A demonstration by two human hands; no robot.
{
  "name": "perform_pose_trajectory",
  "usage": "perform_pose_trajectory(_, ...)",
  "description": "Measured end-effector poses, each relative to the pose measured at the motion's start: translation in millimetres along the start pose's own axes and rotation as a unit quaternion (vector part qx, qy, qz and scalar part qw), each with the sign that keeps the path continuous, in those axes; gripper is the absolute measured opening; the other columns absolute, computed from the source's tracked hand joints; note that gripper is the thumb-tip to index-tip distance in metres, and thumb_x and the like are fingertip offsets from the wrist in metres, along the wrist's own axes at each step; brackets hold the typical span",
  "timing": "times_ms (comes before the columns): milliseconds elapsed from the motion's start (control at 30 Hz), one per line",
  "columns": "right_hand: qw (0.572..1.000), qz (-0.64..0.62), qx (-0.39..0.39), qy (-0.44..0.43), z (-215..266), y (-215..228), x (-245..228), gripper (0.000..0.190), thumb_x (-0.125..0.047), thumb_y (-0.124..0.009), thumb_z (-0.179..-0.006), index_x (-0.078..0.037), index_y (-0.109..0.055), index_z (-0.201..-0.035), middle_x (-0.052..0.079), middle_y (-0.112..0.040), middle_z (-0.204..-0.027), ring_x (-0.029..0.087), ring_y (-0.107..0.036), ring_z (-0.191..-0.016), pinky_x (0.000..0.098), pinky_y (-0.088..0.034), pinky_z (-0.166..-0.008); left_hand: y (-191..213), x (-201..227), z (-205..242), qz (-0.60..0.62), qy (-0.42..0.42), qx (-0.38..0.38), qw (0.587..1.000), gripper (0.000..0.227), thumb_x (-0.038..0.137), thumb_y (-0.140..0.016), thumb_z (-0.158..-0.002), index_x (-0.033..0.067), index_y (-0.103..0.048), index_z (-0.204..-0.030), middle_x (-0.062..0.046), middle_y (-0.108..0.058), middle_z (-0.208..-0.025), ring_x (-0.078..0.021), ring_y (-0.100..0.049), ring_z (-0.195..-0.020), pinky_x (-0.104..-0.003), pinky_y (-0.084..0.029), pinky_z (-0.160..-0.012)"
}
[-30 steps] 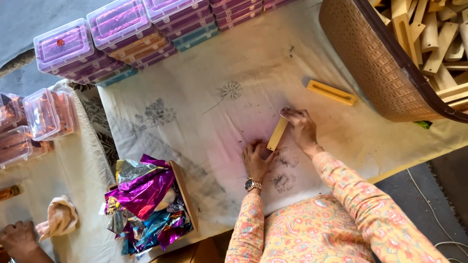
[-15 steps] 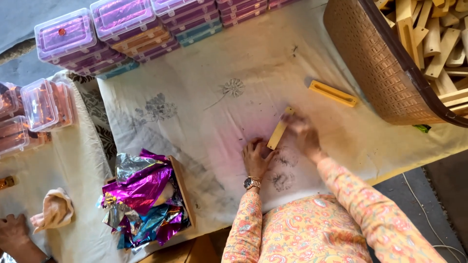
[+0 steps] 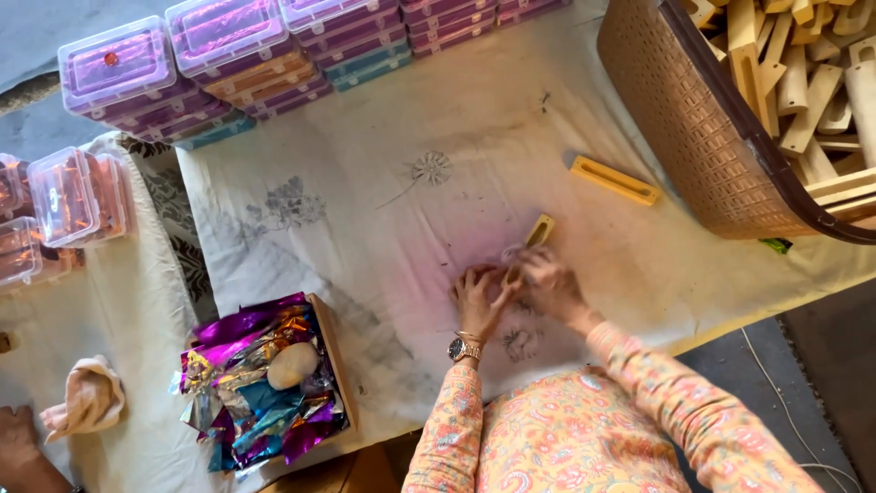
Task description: Wrapping small rectangular wooden pieces individually into silver and blue foil wrappers.
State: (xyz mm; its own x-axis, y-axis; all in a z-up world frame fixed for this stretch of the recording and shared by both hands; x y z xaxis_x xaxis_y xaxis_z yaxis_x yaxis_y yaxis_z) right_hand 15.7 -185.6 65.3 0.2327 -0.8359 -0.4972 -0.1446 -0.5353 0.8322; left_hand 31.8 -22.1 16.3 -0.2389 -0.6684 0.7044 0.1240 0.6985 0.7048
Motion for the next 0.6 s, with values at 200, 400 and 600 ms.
perform_pose_trajectory(200, 0.998, -0.065, 0.017, 0.009, 15, 8, -12, 0.054, 0.000, -0.066, -0.076, -0.008, -0.068, -0.130, 0.010, -0.066, -0.136, 0.033, -0.062, -0.123, 0.0406, -0.053, -0.100, 1, -6, 6, 0.030, -0.011, -0.002, 0.999, 0.054, 0.042, -0.092, -0.066, 0.0177, -0.073, -0.111, -0.001, -0.064, -0.124, -0.0281, -0.051, -0.121, -0.046, -0.034, -0.105)
perform_pose_trajectory(400, 0.993, 0.095, 0.067, -0.001, -14, 18, 18, 0.030, -0.005, -0.067, -0.086, -0.015, -0.073, -0.113, 0.001, -0.074, -0.120, 0.020, -0.068, -0.115, 0.0599, -0.042, -0.106, -6, -12, 10, 0.018, -0.013, 0.021, 1.000, 0.044, 0.025, -0.087, -0.069, 0.0184, -0.074, -0.111, 0.001, -0.065, -0.123, -0.0269, -0.053, -0.122, -0.046, -0.034, -0.107)
perform_pose_trajectory(600, 0.999, 0.004, 0.045, -0.001, 25, -22, -14, 0.041, -0.004, -0.063, -0.090, -0.012, -0.071, -0.130, 0.009, -0.071, -0.127, 0.028, -0.064, -0.119, 0.0433, -0.045, -0.108, -15, -24, 12, 0.013, -0.017, 0.038, 0.999, 0.046, 0.024, -0.086, -0.070, 0.0163, -0.073, -0.113, 0.000, -0.066, -0.122, -0.0267, -0.054, -0.120, -0.045, -0.036, -0.106)
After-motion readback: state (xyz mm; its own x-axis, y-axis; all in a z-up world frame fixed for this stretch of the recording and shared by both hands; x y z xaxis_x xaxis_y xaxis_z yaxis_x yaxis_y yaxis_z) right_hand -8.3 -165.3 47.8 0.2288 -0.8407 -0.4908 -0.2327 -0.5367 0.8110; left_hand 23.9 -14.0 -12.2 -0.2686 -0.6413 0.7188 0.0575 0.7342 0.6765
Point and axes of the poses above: each hand's wrist, its own z-axis away from the middle knuckle, its own y-axis out of the back of the hand, x = y × z, the point moved 4 cm from there along -z, towards the middle knuckle
